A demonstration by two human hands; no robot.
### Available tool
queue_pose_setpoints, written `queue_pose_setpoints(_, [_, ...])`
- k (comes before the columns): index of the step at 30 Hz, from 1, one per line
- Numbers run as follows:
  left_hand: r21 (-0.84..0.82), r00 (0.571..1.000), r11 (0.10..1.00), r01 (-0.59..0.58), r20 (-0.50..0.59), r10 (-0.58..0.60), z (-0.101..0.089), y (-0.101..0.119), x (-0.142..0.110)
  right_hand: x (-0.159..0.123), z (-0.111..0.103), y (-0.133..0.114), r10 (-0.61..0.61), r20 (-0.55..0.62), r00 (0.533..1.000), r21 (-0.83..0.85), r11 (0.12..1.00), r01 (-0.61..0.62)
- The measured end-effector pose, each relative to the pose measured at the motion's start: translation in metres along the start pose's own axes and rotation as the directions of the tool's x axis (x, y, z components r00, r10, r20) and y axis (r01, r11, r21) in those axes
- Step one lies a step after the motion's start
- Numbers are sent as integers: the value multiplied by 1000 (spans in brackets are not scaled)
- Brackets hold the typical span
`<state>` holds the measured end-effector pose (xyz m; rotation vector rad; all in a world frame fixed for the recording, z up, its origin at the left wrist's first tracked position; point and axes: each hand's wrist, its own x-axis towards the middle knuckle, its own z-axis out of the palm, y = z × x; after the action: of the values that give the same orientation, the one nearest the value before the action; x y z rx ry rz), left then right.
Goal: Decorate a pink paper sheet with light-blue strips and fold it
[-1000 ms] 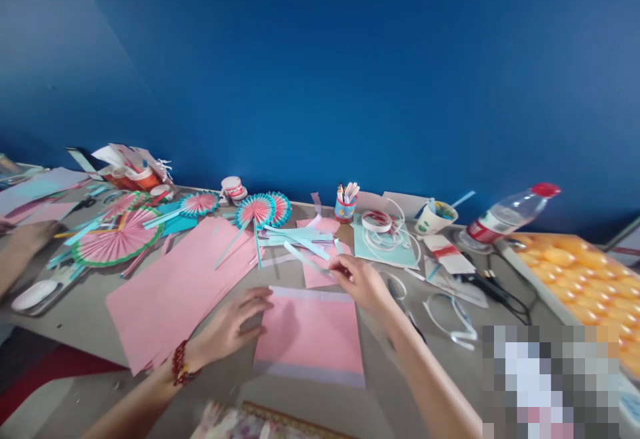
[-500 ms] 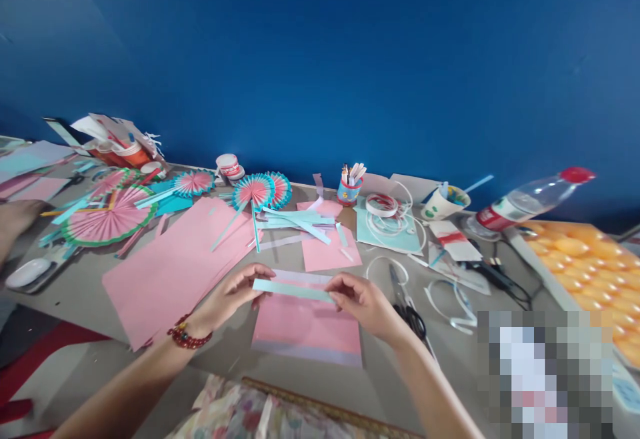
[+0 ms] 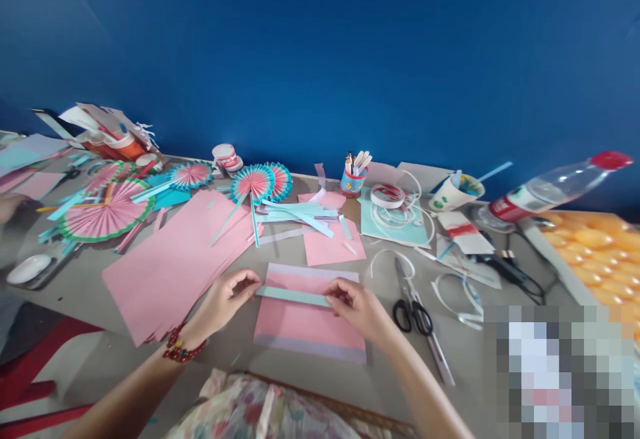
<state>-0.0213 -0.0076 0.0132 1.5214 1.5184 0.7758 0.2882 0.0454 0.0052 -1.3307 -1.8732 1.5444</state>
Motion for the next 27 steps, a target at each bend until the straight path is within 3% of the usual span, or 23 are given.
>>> queue_pose_setpoints(9, [189, 989, 972, -136, 77, 124, 3, -5, 2, -1, 5, -1, -85, -57, 995, -305, 950, 64])
queue_pose_setpoints(17, [270, 986, 949, -164, 49, 157, 1, -2, 10, -2, 5, 2, -72, -61, 996, -329, 943, 48])
queue_pose_setpoints(21, [189, 980, 962, -198, 18, 198, -3, 2, 26, 2, 1, 6, -66, -83, 994, -302, 952, 38])
queue_pose_setpoints(27, [116, 992, 985, -129, 33, 126, -1, 6, 48, 11, -5, 11, -82, -174, 981, -249, 968, 37])
